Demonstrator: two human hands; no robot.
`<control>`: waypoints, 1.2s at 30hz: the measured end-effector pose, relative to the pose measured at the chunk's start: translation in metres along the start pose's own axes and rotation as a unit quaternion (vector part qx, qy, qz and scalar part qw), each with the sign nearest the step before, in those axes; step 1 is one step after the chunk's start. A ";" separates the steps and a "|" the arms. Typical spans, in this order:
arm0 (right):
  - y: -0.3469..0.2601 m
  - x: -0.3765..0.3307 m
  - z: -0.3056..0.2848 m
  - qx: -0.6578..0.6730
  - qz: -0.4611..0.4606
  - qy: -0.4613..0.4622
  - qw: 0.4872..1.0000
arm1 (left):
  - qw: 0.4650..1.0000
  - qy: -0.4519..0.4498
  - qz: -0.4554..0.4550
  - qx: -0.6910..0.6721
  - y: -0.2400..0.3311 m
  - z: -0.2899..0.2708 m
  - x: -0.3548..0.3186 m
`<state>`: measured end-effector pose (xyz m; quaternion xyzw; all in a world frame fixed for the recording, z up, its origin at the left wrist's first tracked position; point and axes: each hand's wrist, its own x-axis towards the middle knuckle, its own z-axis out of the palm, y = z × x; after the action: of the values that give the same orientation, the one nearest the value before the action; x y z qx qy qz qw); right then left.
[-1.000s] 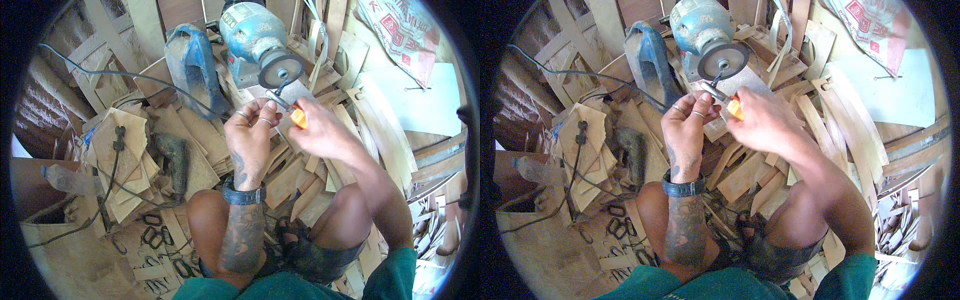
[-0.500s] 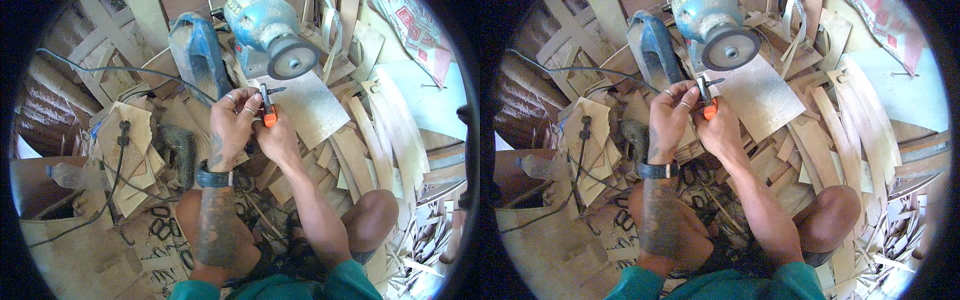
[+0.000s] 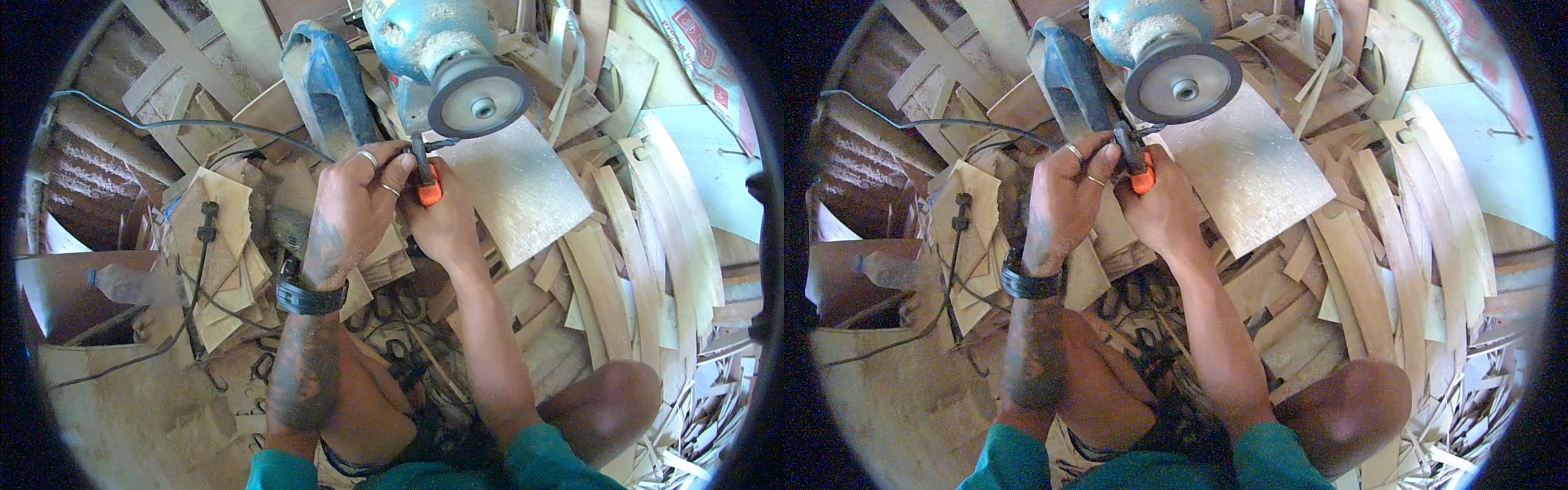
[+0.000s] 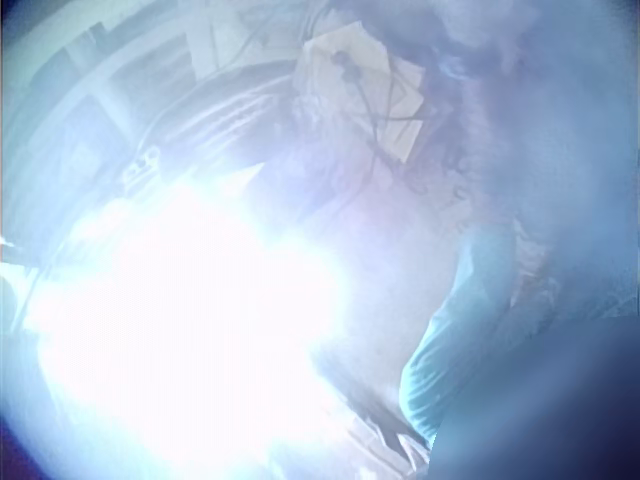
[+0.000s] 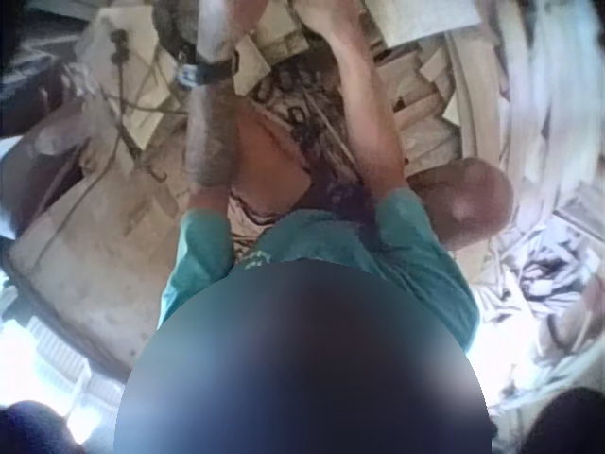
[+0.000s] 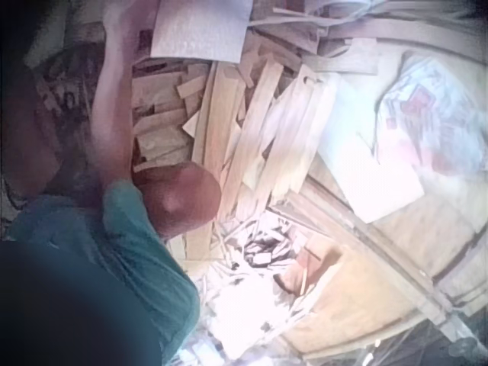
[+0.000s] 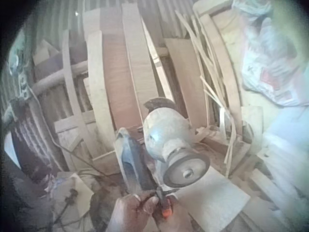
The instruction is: The person holds a drill bit in a clamp and grinds its tip against a bench grinder. They repeatedly adjust the bit's angle and position to sharpen different facets of the cutting edge.
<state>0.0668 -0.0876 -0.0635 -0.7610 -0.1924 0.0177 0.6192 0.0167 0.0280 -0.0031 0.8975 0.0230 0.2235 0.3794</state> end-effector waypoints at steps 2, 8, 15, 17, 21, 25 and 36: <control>0.001 0.002 0.002 0.012 -0.010 0.001 1.000 | 1.000 0.007 0.000 0.003 -0.003 0.003 0.002; 0.005 0.006 0.007 0.028 -0.015 0.001 1.000 | 0.998 0.032 0.047 0.029 -0.009 0.005 0.005; 0.006 0.009 0.005 0.020 0.003 -0.002 1.000 | 0.994 0.033 0.093 0.049 -0.012 0.008 0.009; 0.007 0.009 0.003 0.010 0.005 -0.002 1.000 | 0.994 0.034 0.090 0.054 -0.011 0.008 0.008; 0.005 0.007 -0.001 0.027 0.006 -0.004 1.000 | 0.993 0.039 0.097 0.048 -0.010 0.012 0.010; 0.004 0.007 -0.005 0.030 0.014 -0.026 0.999 | 0.994 0.039 0.095 0.039 -0.011 0.012 0.009; 0.000 0.004 -0.008 0.005 0.011 -0.033 0.999 | 0.997 0.038 0.066 0.013 -0.015 0.012 0.005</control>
<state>0.0724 -0.0939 -0.0609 -0.7592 -0.2043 0.0504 0.6159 0.0283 0.0319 -0.0190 0.8926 -0.0192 0.2823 0.3510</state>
